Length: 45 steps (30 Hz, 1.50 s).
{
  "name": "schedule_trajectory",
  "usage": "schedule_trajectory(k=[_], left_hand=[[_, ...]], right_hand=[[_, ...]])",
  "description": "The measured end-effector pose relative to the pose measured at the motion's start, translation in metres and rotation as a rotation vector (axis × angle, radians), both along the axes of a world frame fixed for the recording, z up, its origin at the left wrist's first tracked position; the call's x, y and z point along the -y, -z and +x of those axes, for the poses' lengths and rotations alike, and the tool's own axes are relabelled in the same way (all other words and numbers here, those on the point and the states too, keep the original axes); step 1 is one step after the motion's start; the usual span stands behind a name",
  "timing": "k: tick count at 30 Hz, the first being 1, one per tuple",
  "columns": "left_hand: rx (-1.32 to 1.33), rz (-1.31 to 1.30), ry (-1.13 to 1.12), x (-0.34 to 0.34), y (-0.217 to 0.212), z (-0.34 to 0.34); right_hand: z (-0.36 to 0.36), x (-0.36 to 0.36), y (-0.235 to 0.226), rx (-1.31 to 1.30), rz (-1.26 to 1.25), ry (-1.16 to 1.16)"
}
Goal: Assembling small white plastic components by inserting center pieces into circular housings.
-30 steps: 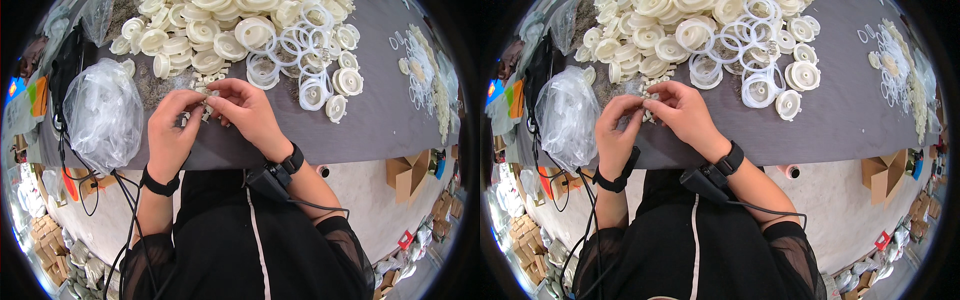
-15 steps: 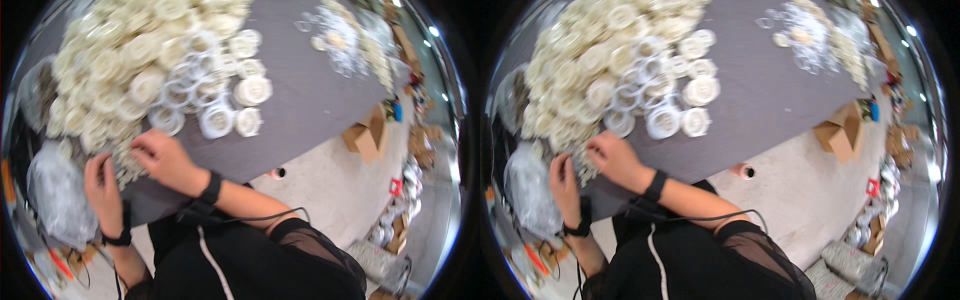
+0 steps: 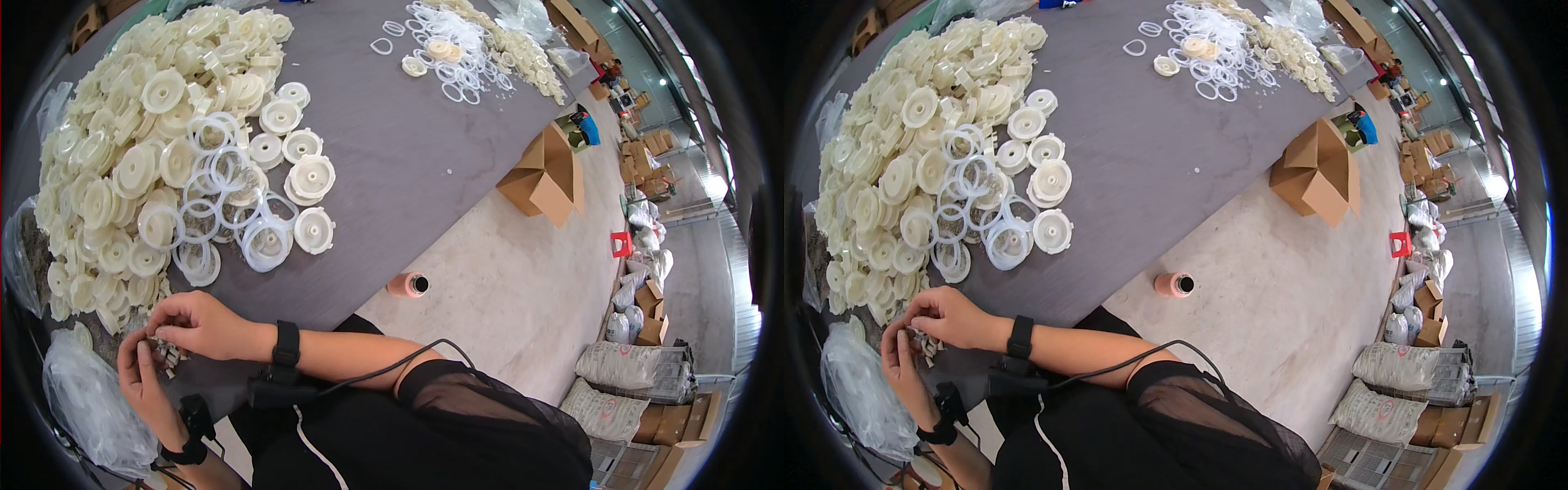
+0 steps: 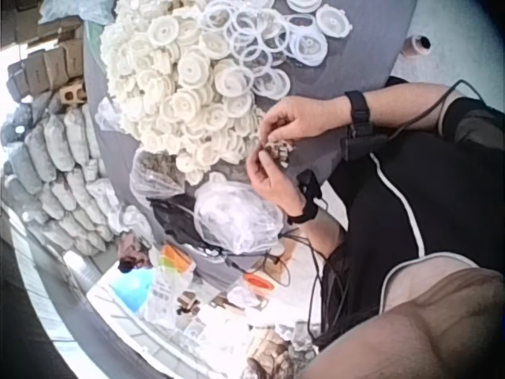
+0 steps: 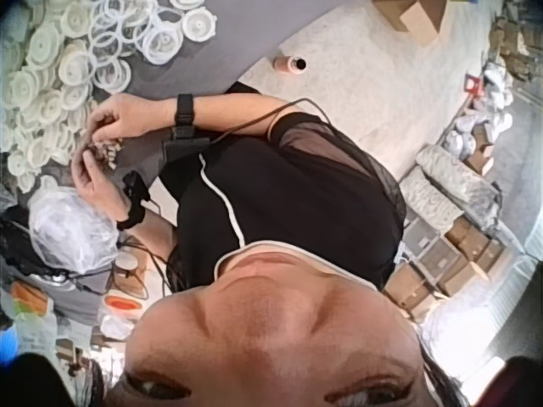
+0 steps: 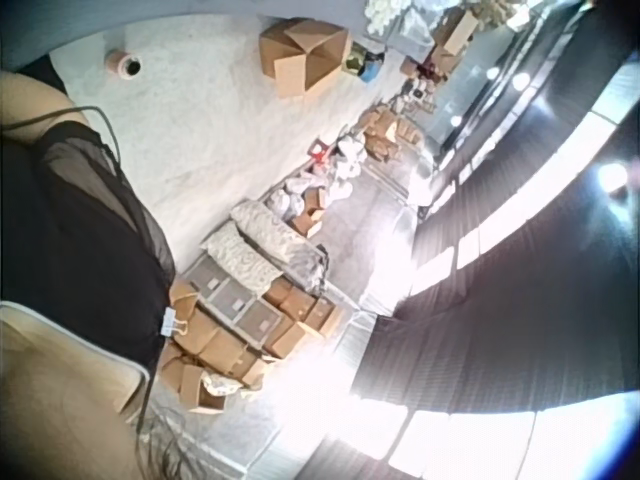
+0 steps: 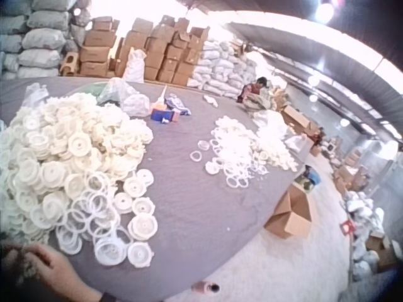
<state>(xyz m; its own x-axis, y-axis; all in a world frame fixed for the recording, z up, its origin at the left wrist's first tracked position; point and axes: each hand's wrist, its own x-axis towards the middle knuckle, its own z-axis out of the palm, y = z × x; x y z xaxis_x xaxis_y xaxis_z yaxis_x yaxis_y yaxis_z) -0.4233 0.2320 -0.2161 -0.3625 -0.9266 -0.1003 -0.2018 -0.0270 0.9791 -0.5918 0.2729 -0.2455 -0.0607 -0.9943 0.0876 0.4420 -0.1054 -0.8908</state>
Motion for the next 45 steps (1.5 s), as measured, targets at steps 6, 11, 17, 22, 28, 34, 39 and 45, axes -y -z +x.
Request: schedule_trajectory(k=[6,11,17,22,28,34,39,45], left_hand=[[-0.154,0.138,-0.14,-0.018,-0.013,-0.022],[-0.373,0.275,-0.032,-0.026,-0.022,-0.048],[-0.438,0.297,-0.022,-0.034,-0.018,-0.048],[-0.285,0.141,-0.035,-0.038,-0.021,-0.063],[0.542,-0.73,0.28,-0.008,-0.029,-0.098],[0.796,-0.821,0.386,0.0,-0.006,-0.116],[0.787,-0.763,0.415,-0.006,-0.016,-0.099],[0.642,-0.619,0.409,-0.014,-0.028,-0.11]], right_hand=[[-0.01,-0.012,-0.018,0.397,0.228,-0.209],[-0.027,-0.028,-0.018,0.558,0.297,-0.205],[-0.026,-0.033,-0.009,0.445,0.223,-0.19],[-0.029,-0.049,-0.015,0.352,0.229,-0.031],[-0.057,-0.062,-0.003,0.334,0.196,0.317],[-0.063,-0.064,-0.001,0.271,0.251,0.28],[-0.07,-0.061,0.007,0.266,0.175,0.364],[-0.069,-0.066,0.015,0.326,0.081,0.457]])
